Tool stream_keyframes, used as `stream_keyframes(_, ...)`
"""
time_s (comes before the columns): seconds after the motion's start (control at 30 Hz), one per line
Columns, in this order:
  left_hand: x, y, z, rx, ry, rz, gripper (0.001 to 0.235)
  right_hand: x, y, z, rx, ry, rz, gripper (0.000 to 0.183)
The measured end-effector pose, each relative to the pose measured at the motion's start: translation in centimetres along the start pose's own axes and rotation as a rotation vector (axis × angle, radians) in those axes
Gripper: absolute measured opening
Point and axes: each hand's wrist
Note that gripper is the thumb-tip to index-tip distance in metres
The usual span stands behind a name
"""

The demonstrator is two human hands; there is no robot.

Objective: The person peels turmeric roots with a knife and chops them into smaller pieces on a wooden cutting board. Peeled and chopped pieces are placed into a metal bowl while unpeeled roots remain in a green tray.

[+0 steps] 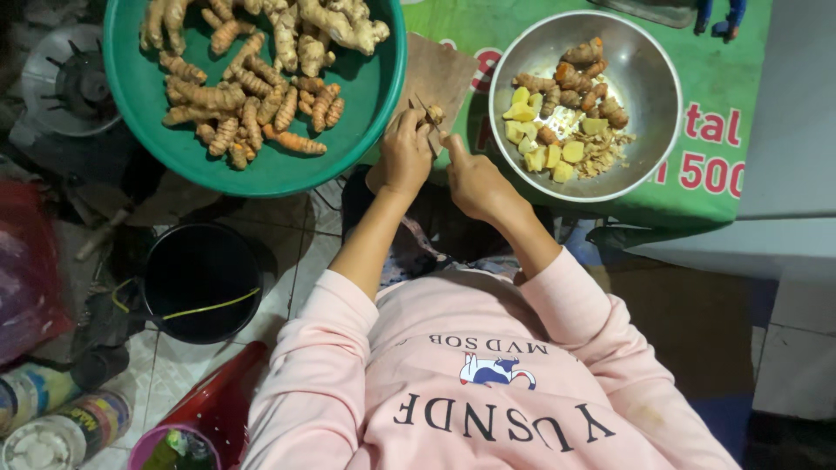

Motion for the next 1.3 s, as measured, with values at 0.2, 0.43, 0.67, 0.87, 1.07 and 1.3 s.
stream_keyframes(0.2, 0.1, 0.2, -0.1, 0.010, -0.069, -0.034, 0.010, -1.9, -2.6, -1.0, -0.010, 0.012, -0.058, 0.044)
stream_keyframes(0.43, -0.1, -0.1, 0.0, 0.026, -0.058, -0.042, 0.012, -2.3, -3.1, -2.1, 0.005, 0.034, -0.067, 0.047)
stream_keyframes(0.67, 0.2, -0.2, 0.5, 0.015, 0.000, -0.053, 0.020, -2.6, -2.5, -2.9, -0.135, 0.079, -0.073, 0.042)
stream_keyframes(0.87, 0.8, 0.0, 0.8, 0.155, 0.150, -0.055, 0.031, -0.9, 1.5, -0.1, -0.238, -0.197, 0.155, 0.062)
stream_keyframes(1.07, 2.1, 0.7, 1.2, 0.583, 0.366, -0.129, 0.033, 4.1, 4.6, -0.8, -0.257, -0.122, -0.276, 0.038)
stream_keyframes(1.3, 1.8, 0.7, -1.7, 1.183, 0.704, -0.134, 0.015, 5.4, 5.2, -4.6, -0.093, -0.080, -0.457, 0.027)
Point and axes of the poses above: each hand's wrist, its own x-axis away from the middle knuckle, its own y-axis out of the back of the hand, z = x × y, and after that the axes turned 4 degrees about x, right-handed
